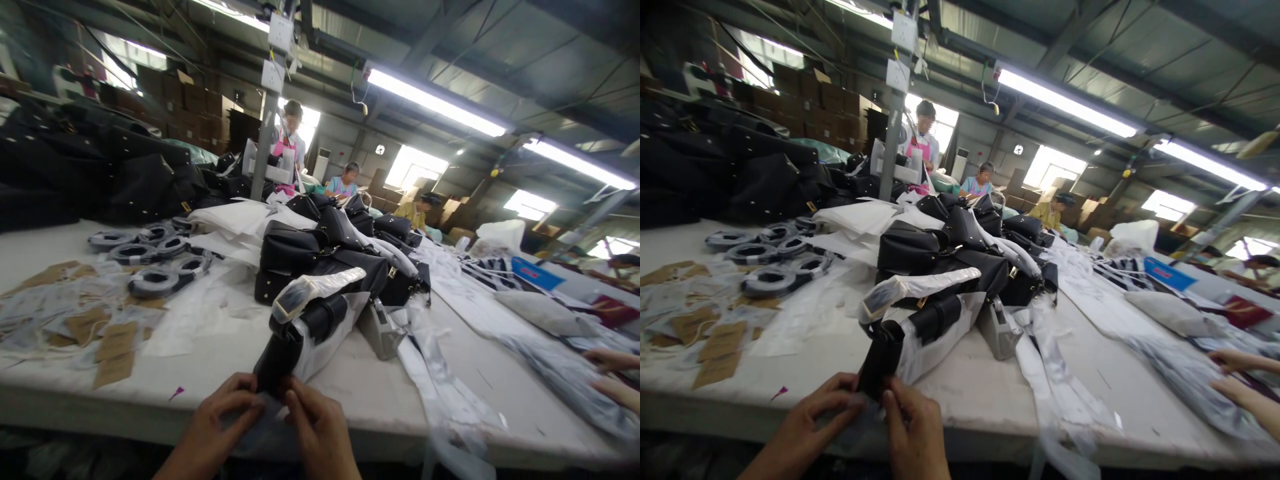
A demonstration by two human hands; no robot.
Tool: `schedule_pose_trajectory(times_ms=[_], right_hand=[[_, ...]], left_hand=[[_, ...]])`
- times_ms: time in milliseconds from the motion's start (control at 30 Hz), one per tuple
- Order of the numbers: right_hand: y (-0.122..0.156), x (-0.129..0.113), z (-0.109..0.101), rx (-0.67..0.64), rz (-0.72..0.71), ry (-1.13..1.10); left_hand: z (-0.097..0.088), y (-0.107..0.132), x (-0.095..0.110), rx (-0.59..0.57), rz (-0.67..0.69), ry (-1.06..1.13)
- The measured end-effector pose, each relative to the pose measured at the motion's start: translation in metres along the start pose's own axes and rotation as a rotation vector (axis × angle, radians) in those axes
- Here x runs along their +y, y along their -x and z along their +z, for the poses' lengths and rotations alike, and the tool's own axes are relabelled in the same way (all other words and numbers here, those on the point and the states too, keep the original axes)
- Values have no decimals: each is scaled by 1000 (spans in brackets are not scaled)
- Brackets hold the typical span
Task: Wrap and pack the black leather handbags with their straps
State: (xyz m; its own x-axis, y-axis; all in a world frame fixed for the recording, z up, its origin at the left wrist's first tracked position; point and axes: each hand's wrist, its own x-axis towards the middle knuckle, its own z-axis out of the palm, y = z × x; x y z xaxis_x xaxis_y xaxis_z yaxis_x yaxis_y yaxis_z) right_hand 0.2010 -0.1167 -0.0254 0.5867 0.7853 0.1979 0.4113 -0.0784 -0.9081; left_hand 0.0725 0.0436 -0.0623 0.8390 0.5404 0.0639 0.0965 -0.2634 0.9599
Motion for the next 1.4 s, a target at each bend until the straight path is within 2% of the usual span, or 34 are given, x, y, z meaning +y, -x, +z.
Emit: schedule_pose_trajectory(times_ms=[100, 200, 267, 400, 500, 667, 767, 900, 1100, 1300, 1400], right_hand=[[10, 1, -6, 71, 52, -26], [15, -7, 4, 75, 40, -23], [12, -16, 15, 31, 80, -89], [-4, -33, 33, -36, 254, -272], [-12, -40, 35, -75, 268, -288], [-10, -41, 34, -45, 248, -239], [-6, -42, 36, -14, 210, -182], [-4, -50, 39, 3, 178, -108], [-7, -56, 45, -1, 186, -186], [-6, -54, 52, 66, 187, -238], [-5, -51, 55, 87, 164, -254]], left_hand=[[7, 11, 4, -38, -3, 40], [-1, 25, 4, -114, -48, 112], [-8, 34, 6, -93, -81, 141], [-17, 44, 19, 9, -118, 141], [-26, 48, 22, 36, -138, 133], [-54, 70, 7, -26, -312, 150], [-64, 89, -3, 13, -370, 144], [-63, 103, -6, 70, -422, 168], [-56, 106, 3, 129, -456, 166], [-54, 101, 11, 46, -447, 155], [-54, 100, 13, 45, -458, 176]])
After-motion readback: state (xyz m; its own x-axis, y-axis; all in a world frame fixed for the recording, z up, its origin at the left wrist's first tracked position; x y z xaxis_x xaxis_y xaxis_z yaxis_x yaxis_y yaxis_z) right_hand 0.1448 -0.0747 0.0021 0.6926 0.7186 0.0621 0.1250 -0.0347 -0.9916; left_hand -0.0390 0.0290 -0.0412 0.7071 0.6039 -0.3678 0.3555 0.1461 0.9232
